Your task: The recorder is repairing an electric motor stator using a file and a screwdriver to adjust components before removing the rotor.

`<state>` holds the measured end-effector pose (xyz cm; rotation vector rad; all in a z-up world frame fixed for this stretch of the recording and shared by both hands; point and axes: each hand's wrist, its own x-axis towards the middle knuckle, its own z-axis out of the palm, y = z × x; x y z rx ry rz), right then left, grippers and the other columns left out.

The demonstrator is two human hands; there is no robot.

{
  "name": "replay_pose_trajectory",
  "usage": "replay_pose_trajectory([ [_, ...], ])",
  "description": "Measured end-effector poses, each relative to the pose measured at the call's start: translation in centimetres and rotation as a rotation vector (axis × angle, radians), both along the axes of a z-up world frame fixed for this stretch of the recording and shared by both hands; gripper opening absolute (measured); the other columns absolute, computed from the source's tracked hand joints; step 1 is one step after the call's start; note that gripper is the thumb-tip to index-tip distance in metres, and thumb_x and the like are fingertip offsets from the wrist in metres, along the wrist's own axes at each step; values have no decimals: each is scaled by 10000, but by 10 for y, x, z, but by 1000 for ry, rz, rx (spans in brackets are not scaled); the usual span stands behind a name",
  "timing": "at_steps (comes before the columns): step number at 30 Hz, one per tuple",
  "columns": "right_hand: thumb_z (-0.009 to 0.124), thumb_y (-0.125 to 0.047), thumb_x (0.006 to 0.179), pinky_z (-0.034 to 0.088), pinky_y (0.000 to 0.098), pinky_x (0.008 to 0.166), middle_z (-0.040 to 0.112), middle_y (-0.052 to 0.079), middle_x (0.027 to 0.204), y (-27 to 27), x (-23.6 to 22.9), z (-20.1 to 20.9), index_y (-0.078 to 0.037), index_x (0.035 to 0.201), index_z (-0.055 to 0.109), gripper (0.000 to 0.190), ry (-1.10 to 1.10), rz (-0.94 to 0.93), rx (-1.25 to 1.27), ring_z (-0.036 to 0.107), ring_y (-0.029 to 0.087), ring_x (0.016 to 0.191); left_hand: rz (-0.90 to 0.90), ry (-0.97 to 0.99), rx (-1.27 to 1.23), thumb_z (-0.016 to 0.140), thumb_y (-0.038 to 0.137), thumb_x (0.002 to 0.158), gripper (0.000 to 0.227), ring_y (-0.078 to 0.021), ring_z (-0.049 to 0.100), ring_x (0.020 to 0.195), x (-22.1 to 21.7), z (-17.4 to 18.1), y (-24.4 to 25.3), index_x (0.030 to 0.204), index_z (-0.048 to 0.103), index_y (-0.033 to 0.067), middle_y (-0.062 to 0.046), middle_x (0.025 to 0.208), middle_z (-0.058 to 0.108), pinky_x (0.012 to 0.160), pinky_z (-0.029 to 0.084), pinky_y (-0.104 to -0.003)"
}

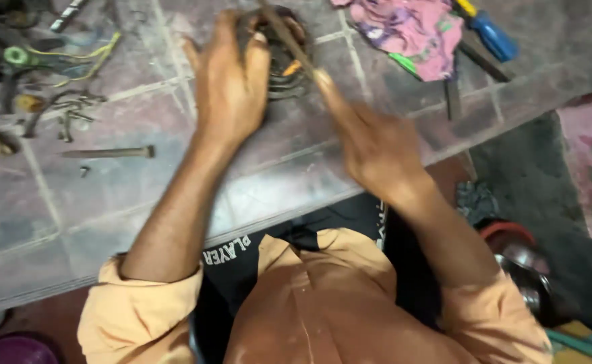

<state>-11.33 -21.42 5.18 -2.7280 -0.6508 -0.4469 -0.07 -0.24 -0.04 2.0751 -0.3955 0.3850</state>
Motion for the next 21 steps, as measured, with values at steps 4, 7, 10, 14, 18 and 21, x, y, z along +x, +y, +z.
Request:
replay_pose_trajectory([
  [4,621,35,982,544,483,677,644,98,813,-12,-39,-3,-32,1516,489,554,-94,-15,15,610,268,593,8,26,17,516,221,1070,306,-437,680,1150,3,4,-1,1292,565,15,-209,1160,734,1144,104,-777],
  [7,596,6,1010,538,364,628,683,101,941,-12,-26,-11,-75,1554,516,556,-50,-25,141,664,245,693,-28,50,24,524,243,1066,328,-445,676,1118,1,5,-1,1289,539,3,-222,1126,721,1144,139,-771],
  [10,626,6,952,455,406,545,683,101,890,-4,9,-8,-76,1561,484,631,-56,-5,-32,611,254,622,-25,43,54,517,225,1060,322,-453,670,1144,0,3,-1,1296,542,7,-217,1151,732,1152,136,-776],
  [14,627,-8,1004,478,399,569,661,82,865,-5,19,-6,-143,1609,440,648,-22,36,30,608,254,631,1,31,40,481,219,1107,322,-454,670,1158,0,4,1,1332,525,-7,-228,1165,720,1164,123,-780],
  [18,579,-17,1053,570,514,810,721,111,1105,-25,-45,-10,-153,1662,327,672,-182,4,-10,649,227,724,-1,14,44,487,212,1099,307,-463,660,1168,0,6,0,1318,541,2,-226,1174,727,1132,128,-780],
  [21,595,-27,993,524,404,597,653,76,880,-39,-63,-12,-161,1572,468,608,41,-58,81,626,256,648,3,-30,81,522,234,1100,328,-479,642,1133,6,-10,1,1320,518,-9,-244,1154,705,1146,175,-750],
])
